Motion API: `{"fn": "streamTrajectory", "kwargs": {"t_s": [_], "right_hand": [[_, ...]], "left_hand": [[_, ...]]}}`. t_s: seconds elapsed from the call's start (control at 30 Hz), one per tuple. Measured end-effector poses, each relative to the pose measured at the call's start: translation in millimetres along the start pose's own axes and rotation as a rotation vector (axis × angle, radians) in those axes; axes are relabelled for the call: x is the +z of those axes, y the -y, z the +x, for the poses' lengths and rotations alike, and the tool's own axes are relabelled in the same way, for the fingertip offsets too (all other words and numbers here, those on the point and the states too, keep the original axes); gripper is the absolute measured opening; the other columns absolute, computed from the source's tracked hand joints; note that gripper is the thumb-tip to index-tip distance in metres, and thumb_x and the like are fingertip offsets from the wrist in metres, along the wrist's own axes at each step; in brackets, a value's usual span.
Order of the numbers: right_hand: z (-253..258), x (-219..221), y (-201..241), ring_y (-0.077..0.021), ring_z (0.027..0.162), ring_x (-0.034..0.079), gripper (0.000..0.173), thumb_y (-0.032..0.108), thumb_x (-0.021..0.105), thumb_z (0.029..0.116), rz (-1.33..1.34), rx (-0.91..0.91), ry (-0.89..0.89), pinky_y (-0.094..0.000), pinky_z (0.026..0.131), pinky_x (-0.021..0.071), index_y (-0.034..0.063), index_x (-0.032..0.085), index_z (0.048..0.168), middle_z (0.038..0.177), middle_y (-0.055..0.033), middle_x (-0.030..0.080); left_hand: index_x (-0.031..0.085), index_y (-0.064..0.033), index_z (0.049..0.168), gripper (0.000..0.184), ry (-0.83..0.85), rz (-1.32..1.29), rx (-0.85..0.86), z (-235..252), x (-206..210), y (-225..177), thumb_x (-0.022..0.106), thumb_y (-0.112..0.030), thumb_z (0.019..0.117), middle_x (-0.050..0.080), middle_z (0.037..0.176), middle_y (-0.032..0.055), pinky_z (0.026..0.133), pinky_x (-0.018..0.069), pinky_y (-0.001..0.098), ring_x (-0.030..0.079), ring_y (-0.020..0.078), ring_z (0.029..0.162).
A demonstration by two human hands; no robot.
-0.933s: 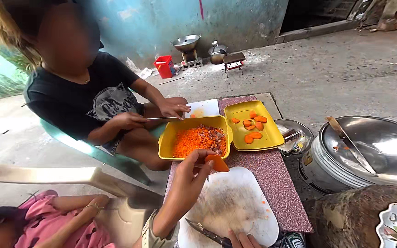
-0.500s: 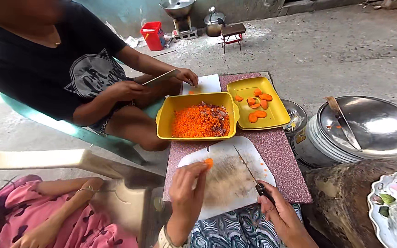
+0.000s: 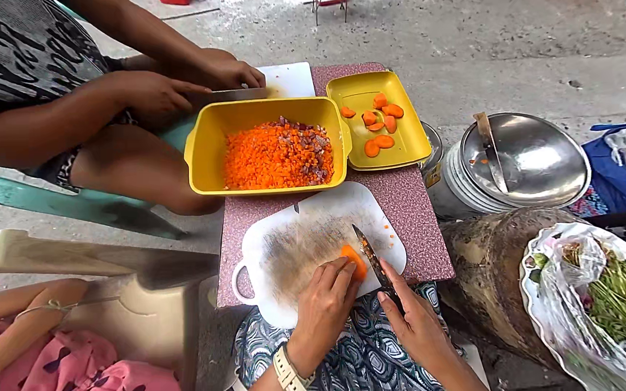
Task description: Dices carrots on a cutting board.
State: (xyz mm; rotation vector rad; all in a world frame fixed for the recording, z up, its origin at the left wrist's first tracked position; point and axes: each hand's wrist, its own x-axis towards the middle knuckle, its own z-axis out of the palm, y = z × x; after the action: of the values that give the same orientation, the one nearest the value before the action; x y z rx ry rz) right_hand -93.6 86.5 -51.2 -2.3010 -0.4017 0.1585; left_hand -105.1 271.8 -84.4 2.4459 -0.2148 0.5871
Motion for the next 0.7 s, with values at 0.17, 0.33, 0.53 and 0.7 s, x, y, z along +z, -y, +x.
{"fn": "streamTrajectory", "kwargs": {"t_s": [0.17, 0.33, 0.53, 0.7], "right_hand": [[11, -7, 6, -0.0034, 0.058, 0.057, 0.051, 0.025, 0.047, 0.1043, 0.333, 0.217, 0.081, -0.0206, 0.052, 0.0525, -0.0039, 0.048, 0.147, 0.096, -0.0063, 0.065], [15, -14, 6, -0.0048, 0.057, 0.060, 0.046, 0.017, 0.039, 0.1047, 0.758, 0.313, 0.129, -0.0199, 0.048, 0.0542, -0.0025, 0.041, 0.147, 0.088, 0.0021, 0.062], [15, -10, 6, -0.0026, 0.055, 0.056, 0.045, 0.018, 0.039, 0.1065, 0.741, 0.293, 0.114, -0.0181, 0.045, 0.0510, -0.0013, 0.047, 0.146, 0.095, 0.0020, 0.063], [19, 3, -2, -0.0047, 0.079, 0.060, 0.046, 0.031, 0.048, 0.1076, 0.110, -0.169, -0.161, -0.0166, 0.067, 0.0517, 0.0054, 0.059, 0.144, 0.105, -0.0099, 0.065]], "left_hand": [[0.077, -0.0059, 0.107, 0.022, -0.017, 0.018, -0.116, 18, 3, 2, 0.068, -0.022, 0.0943, 0.074, 0.117, 0.0105, 0.084, 0.0596, 0.0339, 0.073, 0.0257, 0.101], [0.077, -0.0081, 0.107, 0.022, -0.002, 0.005, -0.111, 19, 3, 7, 0.068, -0.023, 0.0943, 0.075, 0.117, 0.0081, 0.084, 0.0585, 0.0317, 0.072, 0.0244, 0.101], [0.077, -0.0067, 0.109, 0.023, -0.036, -0.157, -0.213, 25, -4, 3, 0.069, -0.022, 0.0936, 0.075, 0.114, 0.0084, 0.084, 0.0582, 0.0280, 0.072, 0.0192, 0.100], [0.060, 0.0078, 0.132, 0.038, -0.048, -0.794, -0.581, 55, -27, -15, 0.063, -0.012, 0.0998, 0.072, 0.121, 0.0152, 0.087, 0.0623, 0.0275, 0.074, 0.0137, 0.103]]}}
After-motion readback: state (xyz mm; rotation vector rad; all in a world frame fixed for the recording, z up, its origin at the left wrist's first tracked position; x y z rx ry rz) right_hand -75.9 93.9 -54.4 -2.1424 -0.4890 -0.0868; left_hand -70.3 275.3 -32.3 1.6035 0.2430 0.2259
